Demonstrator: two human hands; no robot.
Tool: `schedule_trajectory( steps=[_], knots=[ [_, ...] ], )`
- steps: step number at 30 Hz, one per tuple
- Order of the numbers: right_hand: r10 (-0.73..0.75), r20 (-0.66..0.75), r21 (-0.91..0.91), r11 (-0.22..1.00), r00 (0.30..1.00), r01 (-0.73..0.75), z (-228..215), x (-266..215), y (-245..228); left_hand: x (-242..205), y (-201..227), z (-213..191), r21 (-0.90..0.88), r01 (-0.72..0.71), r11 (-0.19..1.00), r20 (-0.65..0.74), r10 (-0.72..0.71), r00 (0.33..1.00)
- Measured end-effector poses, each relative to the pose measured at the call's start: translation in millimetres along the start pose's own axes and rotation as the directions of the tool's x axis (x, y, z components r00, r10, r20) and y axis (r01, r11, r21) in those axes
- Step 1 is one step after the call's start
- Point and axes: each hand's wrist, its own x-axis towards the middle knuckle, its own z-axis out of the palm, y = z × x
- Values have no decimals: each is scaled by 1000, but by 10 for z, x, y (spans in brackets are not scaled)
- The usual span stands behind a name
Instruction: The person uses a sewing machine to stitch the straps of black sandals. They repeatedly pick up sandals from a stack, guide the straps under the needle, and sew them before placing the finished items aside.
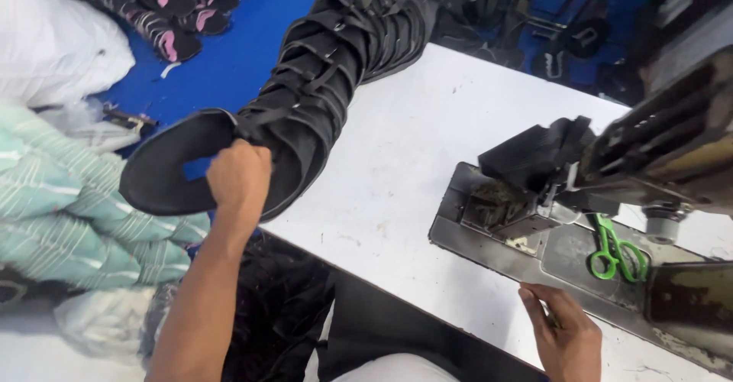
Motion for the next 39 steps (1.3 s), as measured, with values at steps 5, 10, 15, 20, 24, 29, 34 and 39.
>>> schedule_trajectory(
  steps=[5,10,15,20,24,29,34,39],
  knots=[
    [-2,20,-20,1000,1000,3,-1,39,135,-221,-83,-854,-93,2,996,-139,-15,990],
    [-183,27,48,982,983,182,-272,57,-171,-392,577,-1896,-597,15,802,302,207,931],
    [-331,-81,43,941,940,335,-816,71,-1099,-623,1316,-1750,-877,-203,436,290,816,500],
    [-467,127,-166,860,875,483,-1024,196,-1305,-904,1932,-1667,-949,-250,192,98,934,344],
    [-354,172,-58,928,919,368,-914,178,-1062,-968,2157,-1655,-961,-258,104,20,951,307],
    [-303,157,75,953,940,294,-744,247,-1018,-957,2180,-1538,-927,-129,352,287,887,362],
    [-378,110,196,915,919,353,-633,254,-1098,-1023,2096,-1280,-921,-85,381,328,873,360],
    [-428,17,245,878,904,411,-653,202,-1161,-894,2143,-1303,-941,-66,333,273,859,434]
  ],
)
